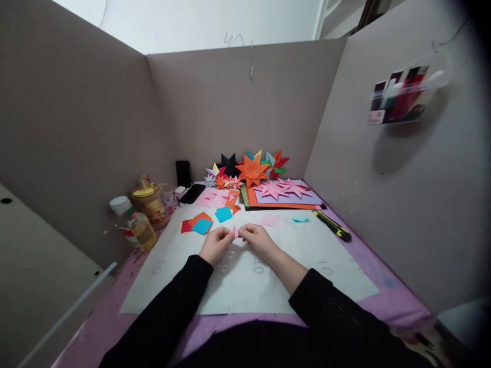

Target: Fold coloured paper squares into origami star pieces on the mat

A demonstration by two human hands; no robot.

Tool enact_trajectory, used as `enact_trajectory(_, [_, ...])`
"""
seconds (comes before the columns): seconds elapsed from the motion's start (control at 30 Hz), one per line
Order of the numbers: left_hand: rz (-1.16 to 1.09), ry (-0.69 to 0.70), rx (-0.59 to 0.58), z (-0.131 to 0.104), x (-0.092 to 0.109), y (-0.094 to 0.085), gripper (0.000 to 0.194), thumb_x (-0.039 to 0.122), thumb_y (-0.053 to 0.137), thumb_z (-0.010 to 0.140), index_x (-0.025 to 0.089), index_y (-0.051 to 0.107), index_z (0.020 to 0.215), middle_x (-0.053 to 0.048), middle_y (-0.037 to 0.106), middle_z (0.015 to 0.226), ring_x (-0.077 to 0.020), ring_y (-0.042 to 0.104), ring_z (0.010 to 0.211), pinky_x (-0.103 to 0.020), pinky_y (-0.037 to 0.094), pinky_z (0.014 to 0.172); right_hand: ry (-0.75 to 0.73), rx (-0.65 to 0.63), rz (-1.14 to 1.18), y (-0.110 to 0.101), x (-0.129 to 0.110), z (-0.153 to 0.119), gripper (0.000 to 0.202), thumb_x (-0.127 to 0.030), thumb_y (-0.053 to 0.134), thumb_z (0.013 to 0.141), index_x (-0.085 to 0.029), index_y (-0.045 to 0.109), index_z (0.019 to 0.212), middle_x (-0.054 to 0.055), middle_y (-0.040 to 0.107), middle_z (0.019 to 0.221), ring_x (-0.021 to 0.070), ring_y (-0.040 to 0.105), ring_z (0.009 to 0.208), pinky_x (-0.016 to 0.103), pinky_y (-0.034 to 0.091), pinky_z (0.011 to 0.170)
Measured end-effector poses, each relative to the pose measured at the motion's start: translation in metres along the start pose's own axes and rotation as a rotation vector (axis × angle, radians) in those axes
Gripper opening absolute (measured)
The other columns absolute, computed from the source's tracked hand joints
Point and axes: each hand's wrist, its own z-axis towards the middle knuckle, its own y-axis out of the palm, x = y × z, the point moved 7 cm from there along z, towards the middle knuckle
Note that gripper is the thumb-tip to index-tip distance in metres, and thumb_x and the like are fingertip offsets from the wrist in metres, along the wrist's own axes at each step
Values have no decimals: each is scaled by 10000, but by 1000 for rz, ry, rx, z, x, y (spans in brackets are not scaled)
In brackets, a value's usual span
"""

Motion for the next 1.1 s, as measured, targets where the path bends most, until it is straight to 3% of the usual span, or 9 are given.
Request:
enact_trajectory(0.43, [108, 64, 51, -2, 11, -5, 266, 391, 563, 714, 137, 564, 636, 10, 532, 587, -99, 456, 548, -195, 357, 496, 25, -39, 23, 2, 1, -1, 169, -311, 616, 666, -142, 613, 664, -32, 512, 567, 82, 406, 504, 219, 313, 518])
enact_trajectory(0.57, [34, 4, 36, -2, 4, -2, 297, 437, 575, 700, 142, 579, 728, 1, 571, 616, -114, 499, 548, -199, 374, 461, -12, -16, 0, 2, 0, -1, 153, -288, 599, 677, -142, 596, 633, -30, 512, 560, 91, 429, 529, 219, 334, 538])
enact_trajectory(0.7, [44, -61, -25, -4, -1, 4, 327, 468, 569, 700, 141, 563, 684, 9, 561, 569, -94, 464, 469, -191, 351, 414, -42, -16, 12, 3, 4, 1, 139, -267, 582, 690, -140, 589, 636, -22, 522, 576, 101, 456, 560, 225, 361, 567])
enact_trajectory(0.8, [3, -92, -37, -5, -2, 4, 318, 450, 575, 699, 141, 539, 634, 17, 545, 539, -72, 425, 424, -181, 321, 400, -105, 11, 25, 1, 0, 1, 121, -259, 587, 697, -146, 607, 734, -10, 555, 657, 109, 488, 608, 235, 383, 600])
enact_trajectory(0.93, [-119, -148, -47, -5, -4, 5, 302, 431, 584, 698, 148, 510, 624, 34, 499, 511, -53, 373, 388, -175, 262, 373, -225, 23, 2, 0, -11, -3, 284, -240, 604, 702, -190, 601, 981, 8, 585, 822, 119, 528, 704, 252, 410, 661])
enact_trajectory(1.1, [-241, -165, -117, -6, -5, 9, 315, 419, 613, 680, 151, 467, 599, 46, 449, 502, -46, 347, 386, -175, 229, 360, -203, -72, 16, 3, -13, -3, 303, -248, 605, 712, -204, 627, 1012, 44, 629, 935, 153, 570, 815, 292, 444, 734])
